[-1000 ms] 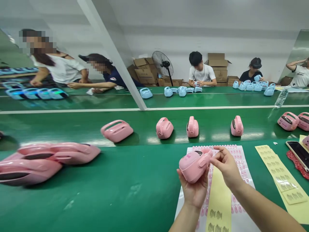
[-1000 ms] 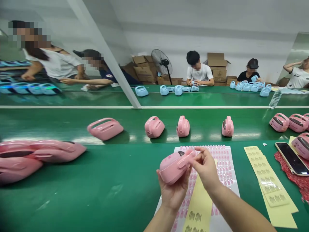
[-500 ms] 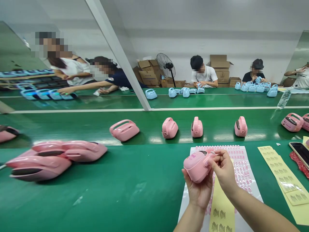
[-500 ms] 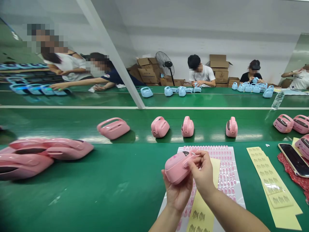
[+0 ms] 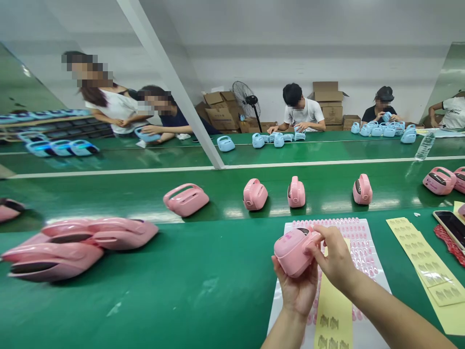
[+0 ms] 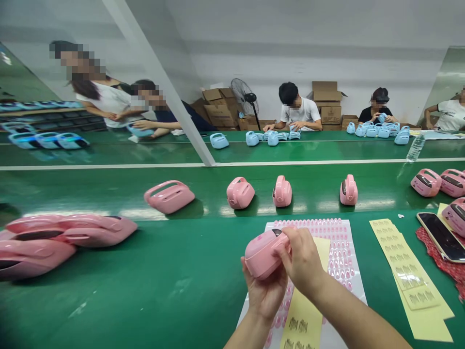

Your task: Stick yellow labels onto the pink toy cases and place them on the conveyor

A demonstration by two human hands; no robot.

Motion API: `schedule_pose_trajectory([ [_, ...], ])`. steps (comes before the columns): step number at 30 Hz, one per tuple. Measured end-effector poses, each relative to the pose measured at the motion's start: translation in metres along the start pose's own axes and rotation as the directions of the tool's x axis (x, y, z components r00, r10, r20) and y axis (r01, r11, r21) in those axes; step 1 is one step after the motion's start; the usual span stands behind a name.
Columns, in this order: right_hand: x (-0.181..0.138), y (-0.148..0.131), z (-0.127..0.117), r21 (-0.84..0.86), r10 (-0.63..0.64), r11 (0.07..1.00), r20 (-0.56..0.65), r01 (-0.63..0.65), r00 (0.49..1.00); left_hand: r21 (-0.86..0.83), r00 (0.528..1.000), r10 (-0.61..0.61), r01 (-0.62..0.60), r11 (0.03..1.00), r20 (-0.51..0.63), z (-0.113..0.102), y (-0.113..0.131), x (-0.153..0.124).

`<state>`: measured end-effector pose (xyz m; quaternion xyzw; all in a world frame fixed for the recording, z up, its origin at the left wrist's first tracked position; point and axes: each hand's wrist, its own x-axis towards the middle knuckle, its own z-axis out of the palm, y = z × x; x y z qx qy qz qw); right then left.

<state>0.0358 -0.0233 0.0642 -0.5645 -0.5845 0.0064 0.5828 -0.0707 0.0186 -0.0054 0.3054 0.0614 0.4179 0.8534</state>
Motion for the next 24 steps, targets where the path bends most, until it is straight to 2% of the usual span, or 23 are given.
schedule_pose_trajectory([
  [3,0.0,0.003,0.0,0.061,0.014,0.998,0.027,-0.016,1.0,0.022,0.999,-0.023,0.022,1.0,0.028,0.0,0.0,-0.001],
  [6,0.002,0.007,-0.002,0.146,0.092,0.985,0.028,-0.095,0.995,0.08,0.998,-0.039,0.034,0.996,0.055,0.003,-0.001,-0.002],
  [10,0.008,0.01,-0.011,0.147,0.156,0.977,0.019,-0.157,0.988,0.181,0.994,-0.097,0.086,0.98,0.052,0.008,-0.001,-0.004],
  [15,0.005,0.003,-0.014,0.143,0.079,0.984,0.187,-0.106,0.979,0.081,0.993,-0.117,0.115,0.99,0.022,0.003,-0.006,-0.007],
  [17,0.002,0.0,-0.01,0.115,0.088,0.987,0.217,-0.115,0.972,0.03,0.991,-0.131,0.13,0.991,0.02,0.002,-0.007,-0.006],
  [20,0.003,0.009,-0.004,0.113,0.183,0.971,0.213,-0.21,0.96,-0.087,0.987,-0.145,0.151,0.985,0.074,0.005,-0.006,-0.004],
  [22,0.01,0.027,-0.007,0.087,0.293,0.944,0.211,-0.317,0.932,-0.17,0.982,-0.148,0.167,0.971,0.121,0.007,-0.003,-0.004],
  [24,0.021,0.055,-0.018,-0.029,0.427,0.903,0.176,-0.429,0.887,-0.201,0.981,-0.143,0.167,0.965,0.13,0.006,0.001,-0.006],
])
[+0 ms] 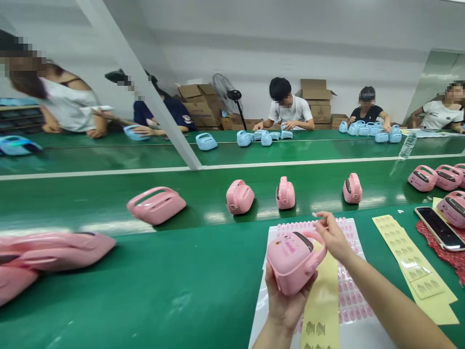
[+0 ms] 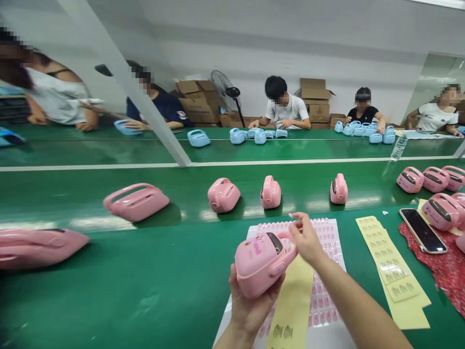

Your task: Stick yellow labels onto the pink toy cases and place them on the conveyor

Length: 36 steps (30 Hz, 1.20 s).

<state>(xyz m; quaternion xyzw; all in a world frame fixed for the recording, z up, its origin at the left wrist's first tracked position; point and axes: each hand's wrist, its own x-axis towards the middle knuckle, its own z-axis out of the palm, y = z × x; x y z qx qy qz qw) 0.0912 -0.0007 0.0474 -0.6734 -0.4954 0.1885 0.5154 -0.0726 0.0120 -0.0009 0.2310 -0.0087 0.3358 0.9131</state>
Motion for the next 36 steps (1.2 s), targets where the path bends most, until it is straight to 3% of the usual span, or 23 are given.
schedule_pose_trajectory([
  [2,0.019,0.024,-0.021,-0.144,0.099,0.983,-0.084,-0.111,0.992,0.061,0.999,0.031,-0.029,0.998,-0.035,-0.001,0.004,-0.003],
  [5,0.035,0.054,-0.048,-0.198,0.146,0.965,-0.141,-0.172,0.979,0.292,0.986,0.075,-0.028,0.956,-0.151,0.001,0.009,-0.005],
  [10,0.031,0.072,-0.06,-0.165,0.162,0.969,-0.147,-0.185,0.976,0.609,0.958,0.14,0.043,0.792,-0.251,0.025,0.007,0.002],
  [13,0.024,0.061,-0.06,-0.116,0.155,0.977,-0.196,-0.18,0.968,0.779,0.947,0.221,0.045,0.626,-0.233,0.033,0.001,0.008],
  [15,0.016,0.044,-0.058,0.003,0.147,0.989,-0.198,-0.149,0.969,0.876,0.945,0.258,0.054,0.479,-0.199,0.032,-0.003,0.009],
  [17,0.004,0.022,-0.054,0.234,0.123,0.968,-0.102,-0.096,0.987,0.94,0.955,0.265,0.039,0.339,-0.136,0.028,-0.006,0.01],
  [19,-0.011,0.0,-0.047,0.435,0.073,0.895,0.069,-0.096,0.995,0.973,0.969,0.242,-0.009,0.232,-0.049,0.025,-0.008,0.01],
  [21,-0.023,-0.018,-0.041,0.491,0.043,0.861,0.189,-0.132,0.981,0.984,0.977,0.208,-0.071,0.162,0.036,0.023,-0.009,0.01],
  [26,-0.036,-0.027,-0.035,0.441,0.044,0.884,0.251,-0.154,0.967,0.981,0.977,0.148,-0.166,0.096,0.151,0.023,-0.011,0.012],
  [32,-0.042,-0.018,-0.034,0.428,0.056,0.893,0.198,-0.138,0.979,0.975,0.968,0.146,-0.214,0.056,0.204,0.018,-0.013,0.012],
  [36,-0.047,-0.016,-0.032,0.363,0.009,0.93,0.129,-0.055,0.992,0.975,0.967,0.145,-0.217,0.044,0.209,0.02,-0.014,0.012],
])
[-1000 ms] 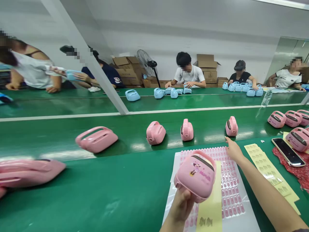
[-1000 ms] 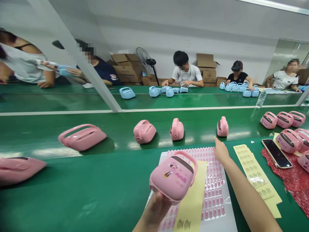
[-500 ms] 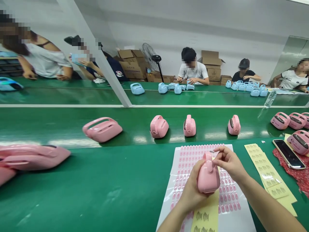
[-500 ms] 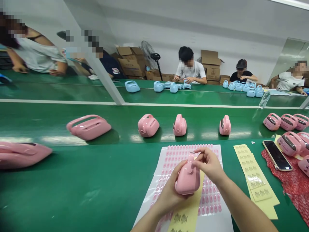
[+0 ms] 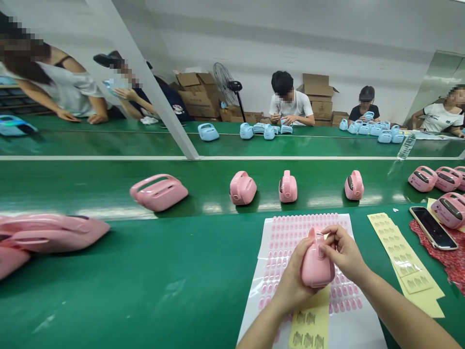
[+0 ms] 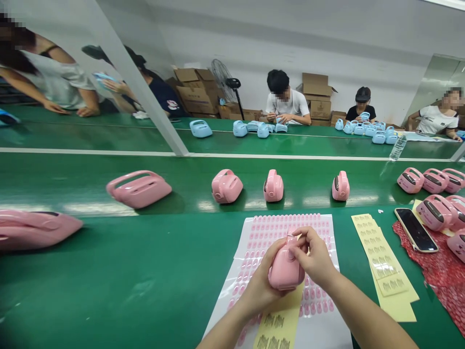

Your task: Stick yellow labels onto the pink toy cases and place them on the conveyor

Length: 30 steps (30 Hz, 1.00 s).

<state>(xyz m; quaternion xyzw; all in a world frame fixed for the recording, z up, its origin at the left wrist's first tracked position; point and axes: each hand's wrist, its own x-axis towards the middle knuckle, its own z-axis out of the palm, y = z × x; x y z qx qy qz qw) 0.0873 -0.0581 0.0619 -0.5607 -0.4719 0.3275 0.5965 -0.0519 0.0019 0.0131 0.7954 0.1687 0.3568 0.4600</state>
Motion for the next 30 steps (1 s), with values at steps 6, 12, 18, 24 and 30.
schedule_pose_trajectory([
  [6,-0.004,0.005,0.002,-0.124,-0.134,0.984,-0.017,0.131,0.991,0.009,1.0,-0.02,0.02,1.0,-0.003,-0.001,0.003,0.0],
  [12,-0.004,0.011,-0.002,-0.366,-0.404,0.847,0.029,0.385,0.914,-0.011,0.997,-0.069,0.069,0.998,-0.02,-0.001,-0.001,-0.002],
  [18,-0.006,0.018,-0.001,-0.362,-0.42,0.835,0.07,0.415,0.905,-0.056,0.996,-0.082,0.08,0.995,-0.024,-0.002,0.0,-0.004],
  [24,0.003,0.016,-0.002,-0.272,-0.166,0.947,0.04,0.171,0.985,-0.039,0.998,-0.07,0.069,0.997,-0.009,-0.005,-0.004,-0.004],
  [30,0.023,0.027,-0.013,-0.011,0.053,0.999,0.11,-0.052,0.992,-0.074,1.0,-0.004,0.006,0.997,0.028,-0.006,-0.005,-0.011],
])
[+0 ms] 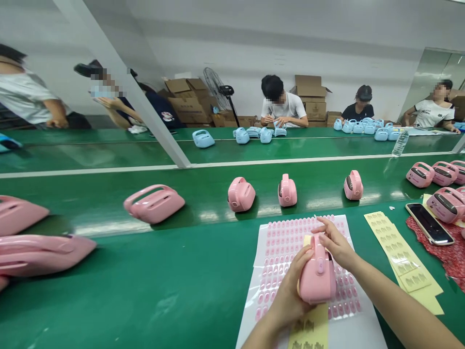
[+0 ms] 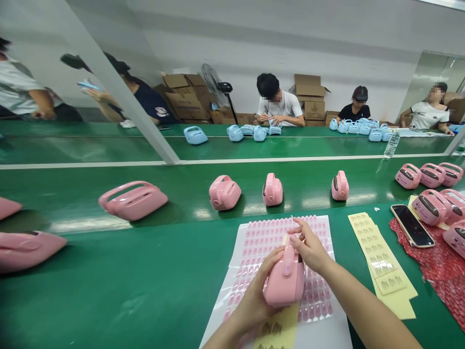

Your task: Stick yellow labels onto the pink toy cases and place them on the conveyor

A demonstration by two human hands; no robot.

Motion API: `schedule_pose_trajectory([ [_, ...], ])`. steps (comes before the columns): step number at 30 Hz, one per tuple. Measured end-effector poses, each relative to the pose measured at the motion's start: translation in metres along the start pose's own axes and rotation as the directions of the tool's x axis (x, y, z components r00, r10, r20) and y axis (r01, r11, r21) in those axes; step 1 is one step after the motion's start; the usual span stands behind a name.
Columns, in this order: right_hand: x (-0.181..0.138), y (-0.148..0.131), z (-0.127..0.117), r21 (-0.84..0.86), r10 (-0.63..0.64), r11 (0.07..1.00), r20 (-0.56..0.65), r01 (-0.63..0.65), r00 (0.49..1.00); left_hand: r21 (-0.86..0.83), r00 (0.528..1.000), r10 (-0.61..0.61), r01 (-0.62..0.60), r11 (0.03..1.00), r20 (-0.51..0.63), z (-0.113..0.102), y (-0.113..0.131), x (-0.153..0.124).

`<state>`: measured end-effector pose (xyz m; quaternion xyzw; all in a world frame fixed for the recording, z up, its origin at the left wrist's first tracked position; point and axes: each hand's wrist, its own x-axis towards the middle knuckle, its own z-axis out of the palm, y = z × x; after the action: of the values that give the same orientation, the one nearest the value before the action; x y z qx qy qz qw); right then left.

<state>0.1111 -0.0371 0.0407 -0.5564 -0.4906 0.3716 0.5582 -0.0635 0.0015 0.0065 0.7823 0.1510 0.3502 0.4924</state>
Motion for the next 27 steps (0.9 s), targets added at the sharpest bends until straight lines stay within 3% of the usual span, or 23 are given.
schedule_pose_trajectory([
  [3,0.007,0.003,-0.011,0.079,0.044,0.995,0.252,-0.066,0.967,-0.274,0.989,-0.145,0.133,0.952,-0.024,0.002,0.004,-0.005],
  [5,0.013,-0.002,-0.018,0.022,0.082,0.995,0.304,-0.093,0.949,-0.457,0.961,-0.271,0.216,0.863,-0.057,0.003,0.005,-0.005],
  [7,0.024,-0.012,-0.024,-0.05,0.081,0.996,0.194,-0.073,0.978,-0.537,0.918,-0.385,0.28,0.795,-0.091,0.003,0.003,-0.002],
  [9,0.042,-0.023,-0.031,-0.173,0.009,0.985,-0.007,-0.01,1.0,-0.529,0.876,-0.473,0.357,0.77,-0.098,0.004,-0.003,0.001],
  [11,0.068,-0.031,-0.04,-0.401,-0.094,0.916,-0.195,0.008,0.976,-0.472,0.845,-0.532,0.445,0.761,-0.061,0.006,-0.013,0.003],
  [13,0.096,-0.031,-0.05,-0.589,-0.141,0.805,-0.318,-0.079,0.937,-0.395,0.831,-0.556,0.507,0.766,-0.01,0.01,-0.024,0.002],
  [19,0.158,-0.005,-0.073,-0.641,-0.073,0.716,-0.464,-0.277,0.883,-0.289,0.866,-0.5,0.48,0.828,0.006,0.016,-0.034,-0.006],
  [24,0.158,0.003,-0.091,-0.669,-0.099,0.677,-0.498,-0.308,0.862,-0.239,0.867,-0.493,0.496,0.835,0.076,0.008,-0.02,-0.005],
  [27,0.146,0.003,-0.116,-0.608,-0.129,0.695,-0.631,-0.384,0.765,-0.162,0.879,-0.472,0.477,0.864,0.071,0.006,-0.014,-0.003],
])
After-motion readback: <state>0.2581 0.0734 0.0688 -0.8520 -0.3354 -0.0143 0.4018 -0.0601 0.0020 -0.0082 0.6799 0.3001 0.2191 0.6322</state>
